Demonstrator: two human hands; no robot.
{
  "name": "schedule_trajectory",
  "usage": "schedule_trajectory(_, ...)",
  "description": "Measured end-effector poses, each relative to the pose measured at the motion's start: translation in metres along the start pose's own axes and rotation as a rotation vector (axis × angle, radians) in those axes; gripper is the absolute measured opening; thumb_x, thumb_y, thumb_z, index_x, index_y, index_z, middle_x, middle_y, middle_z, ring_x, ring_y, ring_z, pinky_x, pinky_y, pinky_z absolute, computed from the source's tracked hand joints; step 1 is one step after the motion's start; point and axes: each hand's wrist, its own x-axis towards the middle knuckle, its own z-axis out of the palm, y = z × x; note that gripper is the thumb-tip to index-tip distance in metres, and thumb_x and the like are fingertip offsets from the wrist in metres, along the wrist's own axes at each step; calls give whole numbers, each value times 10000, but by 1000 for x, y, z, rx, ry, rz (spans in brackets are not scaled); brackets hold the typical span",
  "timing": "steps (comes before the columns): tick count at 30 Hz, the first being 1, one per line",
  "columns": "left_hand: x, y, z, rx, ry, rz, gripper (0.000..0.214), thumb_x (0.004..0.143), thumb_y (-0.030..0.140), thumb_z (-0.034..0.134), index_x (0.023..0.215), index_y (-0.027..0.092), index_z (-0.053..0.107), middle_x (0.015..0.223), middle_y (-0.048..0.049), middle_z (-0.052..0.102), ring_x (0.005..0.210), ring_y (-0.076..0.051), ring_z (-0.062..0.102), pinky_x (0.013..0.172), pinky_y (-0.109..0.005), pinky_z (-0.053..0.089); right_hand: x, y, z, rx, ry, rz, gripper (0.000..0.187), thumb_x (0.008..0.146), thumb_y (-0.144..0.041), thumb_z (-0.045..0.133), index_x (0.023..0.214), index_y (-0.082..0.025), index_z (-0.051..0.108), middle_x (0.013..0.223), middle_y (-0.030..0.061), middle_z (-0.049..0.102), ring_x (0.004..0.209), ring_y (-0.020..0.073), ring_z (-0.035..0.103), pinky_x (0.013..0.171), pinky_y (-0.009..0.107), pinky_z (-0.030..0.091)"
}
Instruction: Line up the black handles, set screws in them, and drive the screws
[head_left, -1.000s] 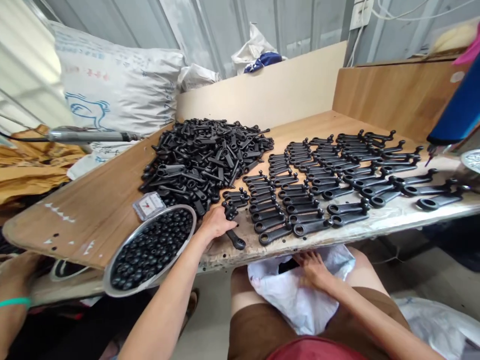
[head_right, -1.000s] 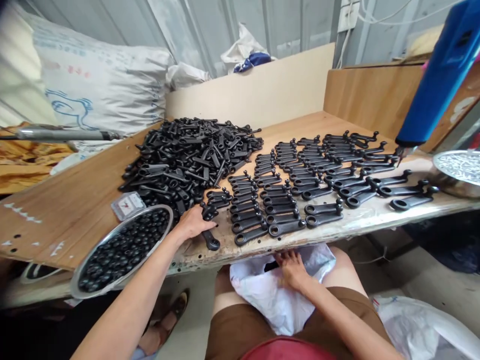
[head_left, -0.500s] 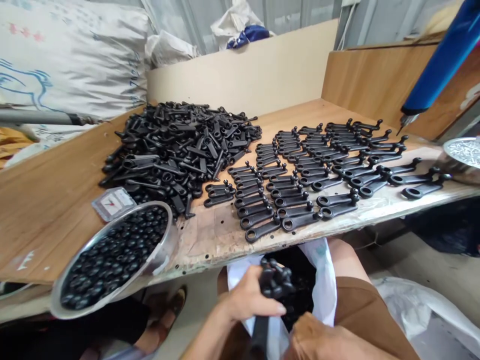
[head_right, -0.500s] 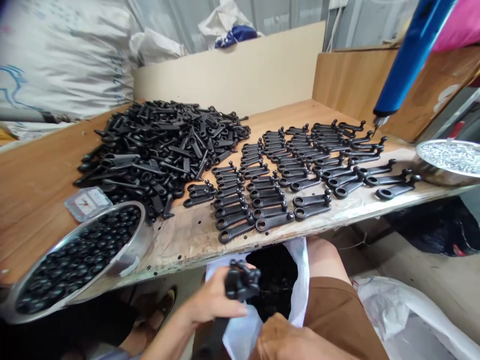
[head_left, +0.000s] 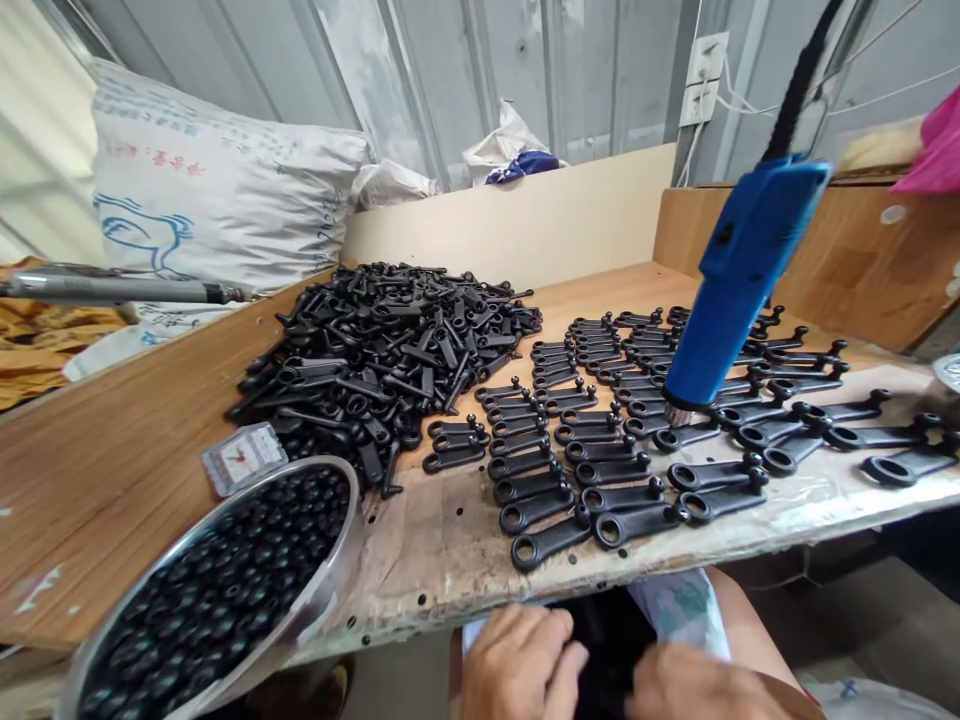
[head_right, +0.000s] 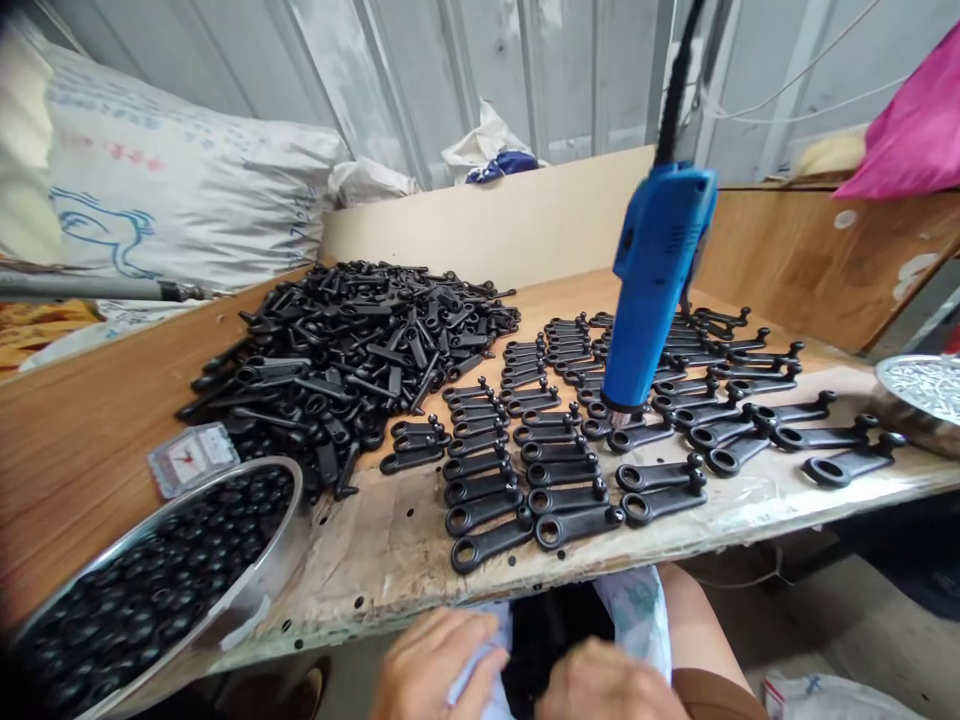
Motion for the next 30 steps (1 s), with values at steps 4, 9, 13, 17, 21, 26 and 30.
schedule_trajectory(4,20,7,-35,260,582,302,185,862,170,452,982,196,591,955,-75,637,871,-239,579,744,-375,485,31,-2,-24,15,211,-144,178,849,-181,482,952,-215,624,941,67,666,935,203,608,840,325,516)
schedule_trajectory(9,29,3,-40,338,501,298,156,803,132,506,938,191,557,1013,-79,608,877,-257,569,673,-378,511,75,-3,-27,-100,146,-80,244,839,-118,424,884,-200,650,937,65,674,973,218,556,857,371,482)
schedule_trajectory(13,25,-5,-42,267,409,302,134,782,122,516,891,195,541,1073,-81,588,902,-251,564,711,-384,506,86,3,-22,-110,9,-54,331,851,-89,355,874,-201,666,910,69,667,933,201,547,837,354,472)
schedule_trajectory(17,31,-6,-45,185,382,295,115,780,99,469,792,196,529,951,-63,599,772,-224,574,640,-381,488,92,15,-21,-154,-18,-67,308,837,-96,388,843,-198,679,940,68,656,940,223,516,805,362,468)
schedule_trajectory(21,39,-2,-45,100,427,311,137,769,91,453,694,197,495,807,-43,576,676,-199,556,603,-354,468,97,25,-21,-206,-104,-64,305,787,-71,414,795,-196,692,1059,78,620,1060,251,462,861,397,447)
schedule_trajectory(26,25,-7,-51,-116,408,329,161,711,64,479,709,222,447,788,-7,559,727,-153,578,638,-256,469,96,26,-18,-231,-183,-20,279,758,-84,449,796,-202,699,1199,84,553,1147,297,400,894,463,428)
schedule_trajectory(30,-3,-37,-67,-2,495,337,137,782,113,479,781,249,471,888,-2,590,754,-119,608,675,-198,475,95,20,-19,-200,-215,-5,249,800,-132,460,787,-202,698,1242,97,512,1187,307,367,930,483,412)
